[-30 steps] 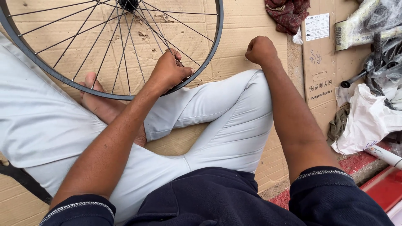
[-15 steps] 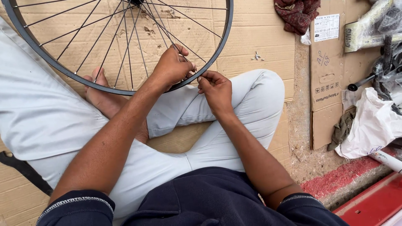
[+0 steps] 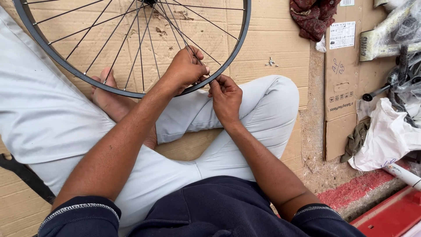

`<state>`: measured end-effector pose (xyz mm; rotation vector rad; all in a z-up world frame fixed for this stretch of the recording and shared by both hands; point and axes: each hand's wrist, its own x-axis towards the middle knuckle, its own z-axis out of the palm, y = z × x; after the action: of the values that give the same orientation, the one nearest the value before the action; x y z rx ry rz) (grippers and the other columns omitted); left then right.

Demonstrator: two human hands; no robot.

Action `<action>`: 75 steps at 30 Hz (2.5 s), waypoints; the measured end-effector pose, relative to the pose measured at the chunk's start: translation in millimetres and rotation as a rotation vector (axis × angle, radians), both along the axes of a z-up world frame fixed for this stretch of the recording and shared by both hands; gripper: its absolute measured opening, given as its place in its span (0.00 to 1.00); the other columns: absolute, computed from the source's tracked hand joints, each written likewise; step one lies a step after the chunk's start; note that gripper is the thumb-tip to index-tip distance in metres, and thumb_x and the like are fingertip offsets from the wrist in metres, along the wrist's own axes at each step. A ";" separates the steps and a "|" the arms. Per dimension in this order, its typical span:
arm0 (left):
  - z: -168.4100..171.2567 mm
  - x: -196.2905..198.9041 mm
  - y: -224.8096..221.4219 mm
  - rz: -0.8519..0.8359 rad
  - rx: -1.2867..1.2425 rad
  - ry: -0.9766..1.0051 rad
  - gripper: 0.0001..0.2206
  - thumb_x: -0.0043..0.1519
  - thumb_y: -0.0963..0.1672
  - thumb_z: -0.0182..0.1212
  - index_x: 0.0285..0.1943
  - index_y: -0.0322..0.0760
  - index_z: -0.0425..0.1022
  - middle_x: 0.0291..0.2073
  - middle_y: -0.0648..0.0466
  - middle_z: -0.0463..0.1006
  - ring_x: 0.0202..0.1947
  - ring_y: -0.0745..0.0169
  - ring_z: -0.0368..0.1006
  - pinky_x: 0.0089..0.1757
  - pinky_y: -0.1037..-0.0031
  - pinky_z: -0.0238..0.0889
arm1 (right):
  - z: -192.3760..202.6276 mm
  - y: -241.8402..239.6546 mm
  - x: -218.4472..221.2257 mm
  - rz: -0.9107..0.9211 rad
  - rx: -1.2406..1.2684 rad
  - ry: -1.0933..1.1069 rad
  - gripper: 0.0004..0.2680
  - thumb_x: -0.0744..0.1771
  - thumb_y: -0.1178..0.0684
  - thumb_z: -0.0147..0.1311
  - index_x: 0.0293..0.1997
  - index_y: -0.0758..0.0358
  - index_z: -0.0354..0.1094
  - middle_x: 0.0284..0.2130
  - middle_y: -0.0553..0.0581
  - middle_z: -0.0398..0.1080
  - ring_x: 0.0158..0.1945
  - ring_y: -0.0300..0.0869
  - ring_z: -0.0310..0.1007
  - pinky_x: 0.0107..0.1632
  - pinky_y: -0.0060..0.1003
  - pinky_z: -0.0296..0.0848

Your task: The person assembles a bicycle wheel by hand, threading spokes through the hub and rim. They pick up nipples from the cardboard and screw them onto the ends of the spokes to secure the wheel together.

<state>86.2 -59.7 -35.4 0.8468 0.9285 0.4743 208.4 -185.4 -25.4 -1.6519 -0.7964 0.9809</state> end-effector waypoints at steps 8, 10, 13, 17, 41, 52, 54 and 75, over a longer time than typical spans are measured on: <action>16.7 -6.9 0.4 -0.146 0.267 0.252 0.18 0.57 0.39 0.73 0.45 0.32 0.63 0.24 0.46 0.77 0.23 0.63 0.78 0.22 0.77 0.67 | -2.1 -4.6 5.1 0.081 0.000 -0.074 0.06 0.71 0.58 0.56 0.47 0.71 0.73 0.29 0.51 0.73 0.30 0.30 0.70 0.34 0.26 0.75; 10.0 -8.0 5.4 -0.121 0.155 0.122 0.18 0.54 0.37 0.70 0.44 0.34 0.61 0.24 0.46 0.78 0.23 0.64 0.79 0.21 0.77 0.70 | -4.5 -2.2 6.9 0.078 0.007 -0.053 0.05 0.71 0.58 0.56 0.47 0.71 0.73 0.30 0.51 0.74 0.30 0.30 0.71 0.34 0.26 0.75; 25.8 -9.9 1.5 -0.132 0.129 0.167 0.18 0.54 0.38 0.70 0.44 0.33 0.61 0.25 0.45 0.78 0.24 0.63 0.80 0.22 0.76 0.69 | -0.3 -4.2 5.8 0.084 -0.007 -0.046 0.05 0.70 0.58 0.57 0.47 0.71 0.73 0.30 0.52 0.74 0.30 0.30 0.71 0.33 0.26 0.75; -6.6 -5.3 4.5 -0.103 0.064 0.032 0.19 0.51 0.37 0.68 0.46 0.33 0.61 0.26 0.45 0.80 0.25 0.63 0.81 0.24 0.77 0.74 | -1.8 -0.6 7.9 0.069 -0.034 -0.016 0.05 0.70 0.58 0.57 0.46 0.71 0.73 0.31 0.52 0.75 0.30 0.30 0.70 0.33 0.26 0.74; 39.5 -31.2 -13.1 -0.316 0.647 0.749 0.25 0.66 0.53 0.65 0.54 0.23 0.71 0.33 0.38 0.81 0.36 0.46 0.80 0.39 0.58 0.73 | 1.1 5.7 10.6 0.076 -0.103 0.015 0.04 0.69 0.60 0.57 0.43 0.71 0.73 0.28 0.53 0.75 0.29 0.31 0.71 0.32 0.27 0.74; 26.0 -48.9 -1.6 -0.485 0.292 0.564 0.16 0.69 0.49 0.55 0.48 0.30 0.79 0.34 0.41 0.82 0.34 0.51 0.78 0.37 0.60 0.68 | 6.1 19.8 23.0 -0.061 -0.187 0.113 0.04 0.67 0.63 0.56 0.43 0.73 0.69 0.28 0.56 0.75 0.27 0.35 0.73 0.30 0.30 0.77; 24.4 -31.3 -4.4 -0.345 0.169 0.452 0.13 0.68 0.47 0.56 0.47 0.31 0.78 0.31 0.42 0.83 0.30 0.55 0.78 0.33 0.63 0.69 | 3.2 18.6 30.9 -0.121 -0.199 0.157 0.05 0.66 0.64 0.54 0.45 0.73 0.69 0.28 0.57 0.75 0.27 0.36 0.74 0.30 0.31 0.78; 36.7 0.3 12.5 -0.212 0.023 0.173 0.23 0.63 0.41 0.63 0.64 0.28 0.60 0.29 0.45 0.81 0.28 0.62 0.81 0.24 0.74 0.73 | 25.7 -16.2 13.9 0.063 0.149 -0.018 0.05 0.69 0.67 0.59 0.49 0.74 0.74 0.42 0.58 0.76 0.43 0.37 0.76 0.48 0.31 0.77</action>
<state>86.4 -47.2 1.4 1.0068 0.9798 0.2306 222.3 -201.5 0.4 -1.5173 -0.9164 0.9290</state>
